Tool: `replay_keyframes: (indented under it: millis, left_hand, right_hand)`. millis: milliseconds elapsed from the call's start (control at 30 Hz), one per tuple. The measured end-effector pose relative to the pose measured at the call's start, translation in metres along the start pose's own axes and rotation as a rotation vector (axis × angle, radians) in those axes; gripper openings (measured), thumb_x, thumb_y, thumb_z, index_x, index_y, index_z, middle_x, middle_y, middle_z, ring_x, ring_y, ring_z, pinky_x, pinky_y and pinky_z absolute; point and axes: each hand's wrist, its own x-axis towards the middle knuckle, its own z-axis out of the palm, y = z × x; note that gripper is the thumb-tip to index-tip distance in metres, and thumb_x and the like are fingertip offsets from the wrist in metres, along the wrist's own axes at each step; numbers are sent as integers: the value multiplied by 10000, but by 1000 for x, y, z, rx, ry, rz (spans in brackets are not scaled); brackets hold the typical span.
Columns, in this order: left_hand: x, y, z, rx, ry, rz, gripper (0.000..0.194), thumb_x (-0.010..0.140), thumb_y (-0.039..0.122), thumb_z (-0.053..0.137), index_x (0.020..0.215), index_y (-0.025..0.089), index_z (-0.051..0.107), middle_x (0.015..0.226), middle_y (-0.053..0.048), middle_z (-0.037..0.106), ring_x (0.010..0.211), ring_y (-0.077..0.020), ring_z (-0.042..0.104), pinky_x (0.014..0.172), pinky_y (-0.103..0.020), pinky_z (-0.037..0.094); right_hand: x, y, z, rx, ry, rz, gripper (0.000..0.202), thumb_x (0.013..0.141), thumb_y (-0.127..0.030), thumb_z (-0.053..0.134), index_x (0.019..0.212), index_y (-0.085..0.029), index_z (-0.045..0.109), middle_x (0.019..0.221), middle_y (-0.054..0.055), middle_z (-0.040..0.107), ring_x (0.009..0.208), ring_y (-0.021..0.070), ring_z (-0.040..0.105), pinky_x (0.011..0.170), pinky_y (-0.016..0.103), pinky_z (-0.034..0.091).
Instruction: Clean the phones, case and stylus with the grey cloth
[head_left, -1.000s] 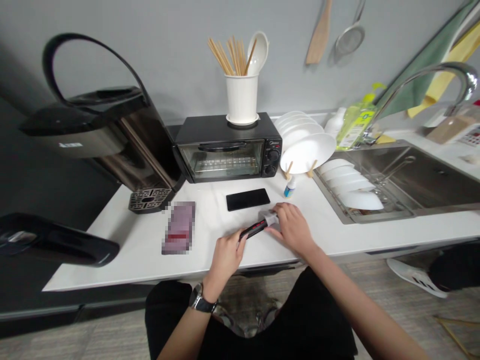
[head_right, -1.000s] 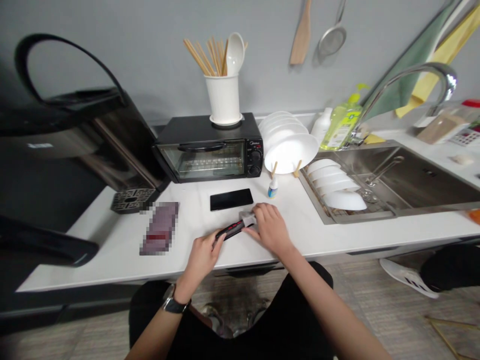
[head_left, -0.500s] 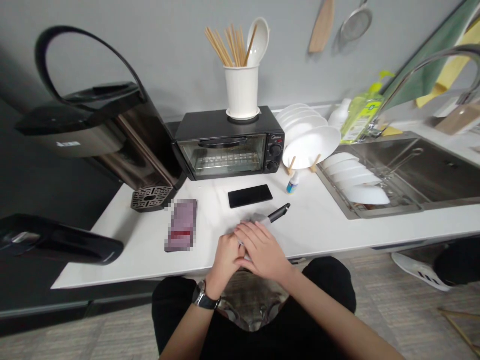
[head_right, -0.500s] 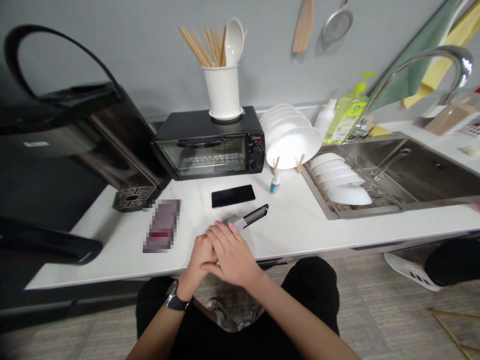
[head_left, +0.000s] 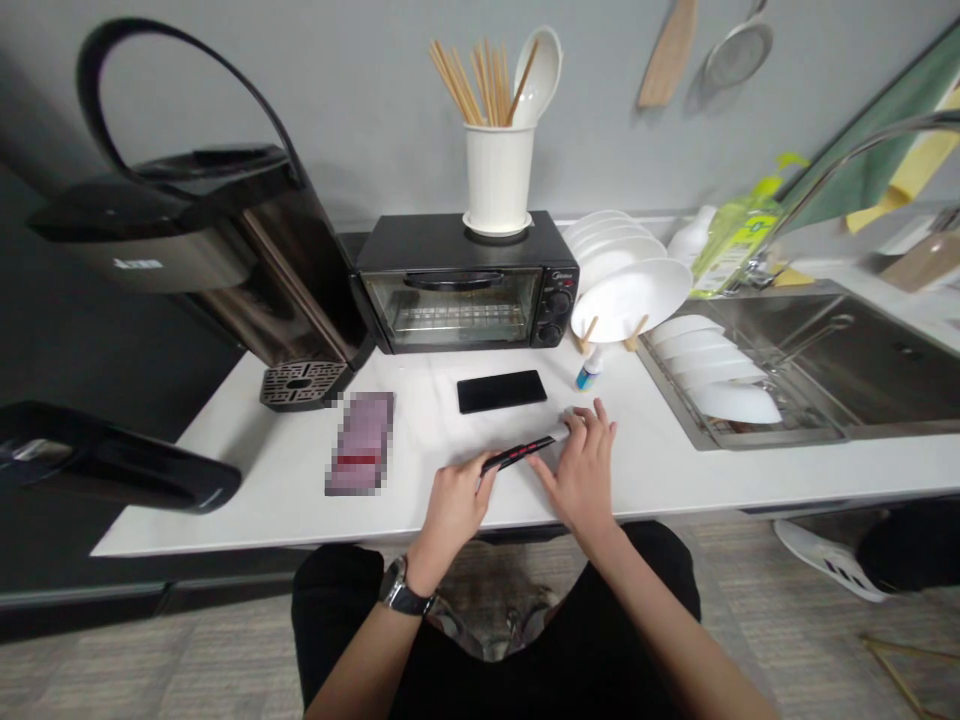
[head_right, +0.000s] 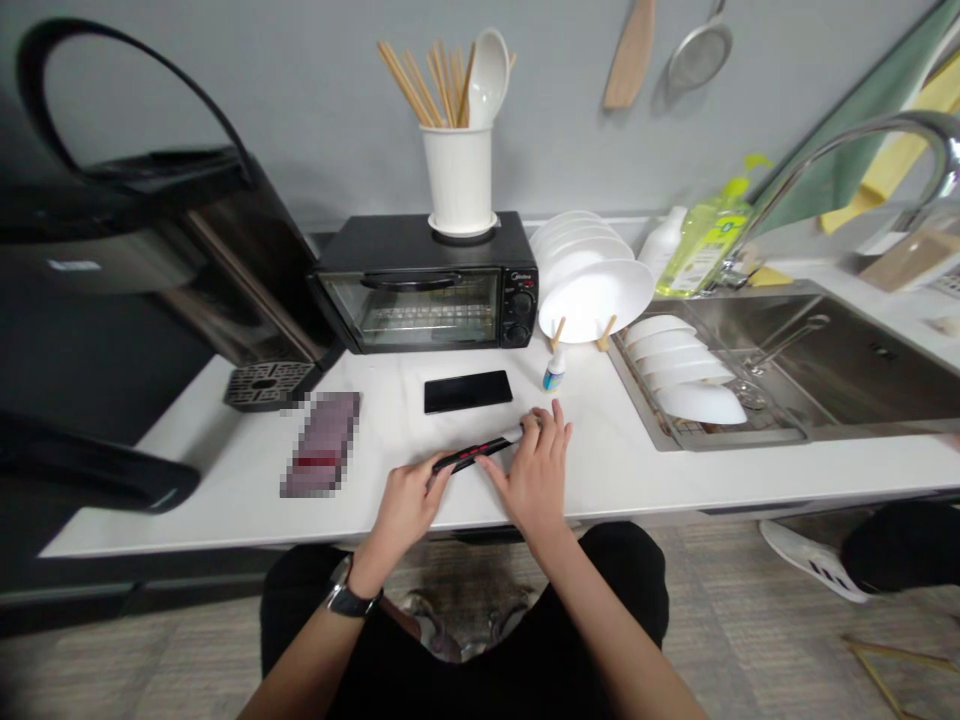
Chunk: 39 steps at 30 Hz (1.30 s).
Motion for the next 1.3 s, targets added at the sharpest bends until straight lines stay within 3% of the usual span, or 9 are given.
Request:
replay_keyframes:
  millis: [133,300,433,600,700,800,967,1100,1300]
  left_hand:
    - [-1,-1,-1,6,-39,10,338,992,113,532,1250,237,711,1120,-34,820,947,-215,800,838,-284,597]
    - [-1,-8,3,195,-90,-56,236,831,36,599,949,147,772,850,-93,814,701,-251,763,683,-313,584]
    - [-1,-7,2,187,-64,-56,180,934,119,594,974,153,767,877,-96,814,760,-248,776,724,-304,580]
    - [0,-2,3,77,7,-28,264,1066,290,531,1227,231,732,1008,-59,828,840,-231,796,746,-280,569]
    - [1,0,4,65,-2,-35,258,1064,282,532,1217,231,734,1022,-55,828,848,-230,797,748,-279,572]
    - [2,-1,5,60,-18,-28,264,1046,221,521,1208,228,729,1080,-59,820,892,-214,790,797,-282,579]
    - [5,-11,6,165,-66,-69,186,945,142,567,964,166,751,797,-78,776,680,-208,724,661,-276,551]
    - [5,-12,5,182,-74,-50,198,959,153,561,902,160,750,724,-76,754,649,-220,722,638,-282,529]
    - [2,-2,4,96,34,-33,265,1069,312,526,1191,214,740,932,-66,822,745,-220,780,674,-267,542]
  right_hand:
    - [-23,-38,1,57,-49,-78,805,991,-748,383,1411,-65,447,1522,302,463,1576,488,182,1173,750,270]
    - [-26,-62,-1,153,-257,-484,782,1035,-662,402,1521,-51,428,1512,222,557,1519,360,360,1232,579,290]
    - [9,-26,-7,111,-254,-679,646,1072,-575,398,1462,-76,520,1379,190,658,1271,316,563,1114,480,408]
    - [39,22,-13,-23,-216,-425,502,1074,-564,375,1006,-155,657,933,127,671,890,291,592,881,459,479]
    - [23,3,-4,12,-73,-187,482,1084,-540,341,1124,-149,619,1074,156,659,1137,347,581,1070,572,412]
    - [-6,-39,5,76,-7,-54,614,1066,-571,358,1410,-77,479,1388,247,563,1494,434,323,1180,698,265]
    - [-27,-77,1,137,-291,-441,736,1075,-532,377,1620,-48,276,1621,218,438,1593,362,203,1244,617,253]
    - [-3,-39,-8,106,-320,-574,733,1069,-598,371,1620,-117,320,1573,172,521,1504,311,392,1285,583,197]
    - [24,37,0,-2,-131,-172,607,1049,-622,376,1276,-91,565,1139,211,681,1133,359,619,1139,606,415]
